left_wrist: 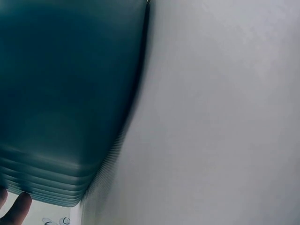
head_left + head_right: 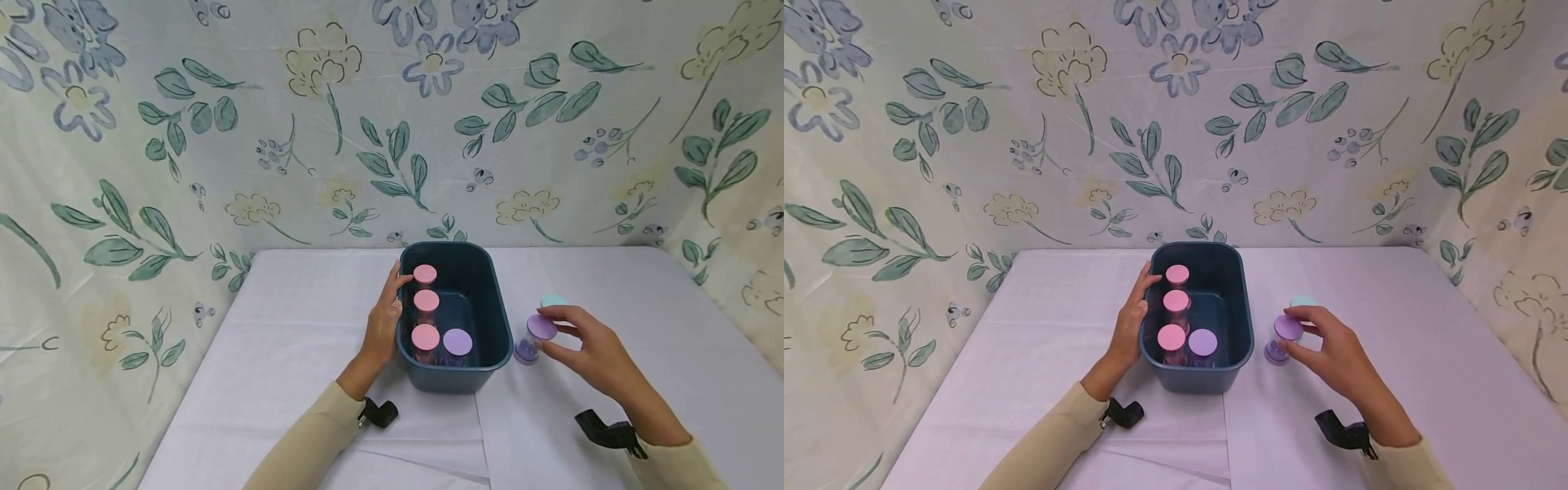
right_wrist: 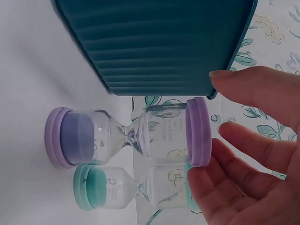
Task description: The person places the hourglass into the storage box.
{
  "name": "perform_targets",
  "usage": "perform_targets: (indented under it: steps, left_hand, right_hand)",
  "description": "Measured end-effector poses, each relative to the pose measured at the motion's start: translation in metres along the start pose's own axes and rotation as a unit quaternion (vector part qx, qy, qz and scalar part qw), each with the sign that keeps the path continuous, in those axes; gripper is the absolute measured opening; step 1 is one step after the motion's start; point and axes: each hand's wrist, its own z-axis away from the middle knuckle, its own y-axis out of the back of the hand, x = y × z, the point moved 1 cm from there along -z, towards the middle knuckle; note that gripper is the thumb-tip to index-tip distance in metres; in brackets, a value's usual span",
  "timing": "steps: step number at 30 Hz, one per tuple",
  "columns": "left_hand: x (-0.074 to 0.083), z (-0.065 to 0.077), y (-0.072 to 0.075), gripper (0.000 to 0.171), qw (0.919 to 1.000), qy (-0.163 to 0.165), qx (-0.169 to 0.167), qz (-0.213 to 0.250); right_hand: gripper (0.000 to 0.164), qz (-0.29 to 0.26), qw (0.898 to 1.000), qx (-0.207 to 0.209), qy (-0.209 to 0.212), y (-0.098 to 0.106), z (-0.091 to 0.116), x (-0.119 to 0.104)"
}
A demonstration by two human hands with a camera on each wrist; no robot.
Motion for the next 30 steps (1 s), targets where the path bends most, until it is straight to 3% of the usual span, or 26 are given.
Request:
perform_targets:
  steps: [8,18,30]
  left_hand:
    - [-0.001,0.001,0.000,0.045,1.0000,-0.001,-0.005,-0.005]
    - [-0.044,0.002,-0.009,0.046,0.9996,-0.013,0.008,-0.026]
    - [-0.046,0.003,-0.008,0.048,0.9995,-0.008,0.007,-0.030]
  right_hand:
    - [0.056,-0.009,1.000,-0.008,-0.008,-0.004,0.000,0.002]
    - [0.054,-0.006,0.999,-0.026,-0.026,-0.006,0.001,0.003]
    - [0.052,-0.003,0.999,-0.032,-0.035,-0.010,0.003,0.004]
